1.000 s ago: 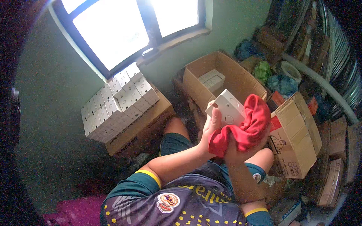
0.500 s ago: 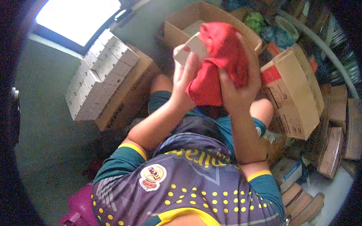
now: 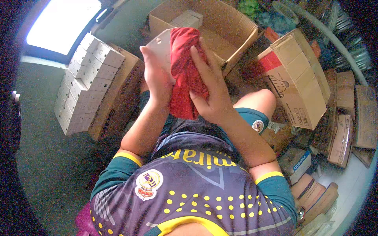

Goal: Clean electrical socket or switch plates using a red cloth.

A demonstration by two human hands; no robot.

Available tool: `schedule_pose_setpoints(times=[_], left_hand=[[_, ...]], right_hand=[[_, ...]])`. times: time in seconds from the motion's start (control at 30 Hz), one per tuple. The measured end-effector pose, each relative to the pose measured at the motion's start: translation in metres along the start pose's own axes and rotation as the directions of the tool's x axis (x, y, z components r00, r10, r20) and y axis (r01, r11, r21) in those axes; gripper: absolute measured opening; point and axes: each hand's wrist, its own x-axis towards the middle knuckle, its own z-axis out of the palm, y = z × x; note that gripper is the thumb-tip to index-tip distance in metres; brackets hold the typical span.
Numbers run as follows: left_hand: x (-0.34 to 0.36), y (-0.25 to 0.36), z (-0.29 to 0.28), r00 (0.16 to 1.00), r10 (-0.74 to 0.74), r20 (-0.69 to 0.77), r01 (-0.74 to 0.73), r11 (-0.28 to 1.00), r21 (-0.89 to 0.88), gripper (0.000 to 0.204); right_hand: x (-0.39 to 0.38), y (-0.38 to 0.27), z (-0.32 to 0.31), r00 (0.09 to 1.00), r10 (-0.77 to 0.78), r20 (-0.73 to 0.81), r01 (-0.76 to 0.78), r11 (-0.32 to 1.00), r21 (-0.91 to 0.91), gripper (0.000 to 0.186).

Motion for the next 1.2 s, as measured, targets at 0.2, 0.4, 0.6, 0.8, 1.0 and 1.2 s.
schedule_pose_setpoints(times=[0.2,0.4,0.6,0.8,1.0,1.2], left_hand=[[-0.029,-0.005,0.002,0.913,0.080,0.401,-0.346,0.673,0.654,0.043],[-0.004,0.015,0.015,0.937,0.311,0.160,-0.350,0.831,0.433,0.046],[-0.020,0.009,0.014,0.948,0.158,0.276,-0.297,0.753,0.587,0.027],[-0.001,0.031,0.002,0.908,-0.135,0.396,-0.327,0.365,0.872,0.030],[0.012,0.026,0.004,0.942,0.042,0.332,-0.311,0.477,0.822,0.030],[-0.015,0.016,-0.015,0.915,-0.187,0.357,0.019,0.904,0.426,0.037]], right_hand=[[0.026,0.018,-0.020,0.962,0.236,-0.138,-0.166,0.907,0.388,0.066],[-0.010,0.017,0.014,0.964,0.202,-0.173,-0.185,0.977,0.111,0.070],[0.006,0.026,-0.012,0.981,0.161,-0.109,-0.131,0.962,0.239,0.094],[0.026,0.024,-0.038,0.921,0.061,0.384,-0.084,0.995,0.044,0.088],[0.009,0.033,-0.033,0.901,0.393,0.183,-0.434,0.819,0.375,0.072],[0.001,0.047,-0.036,0.774,0.632,-0.036,-0.420,0.555,0.719,0.053]])
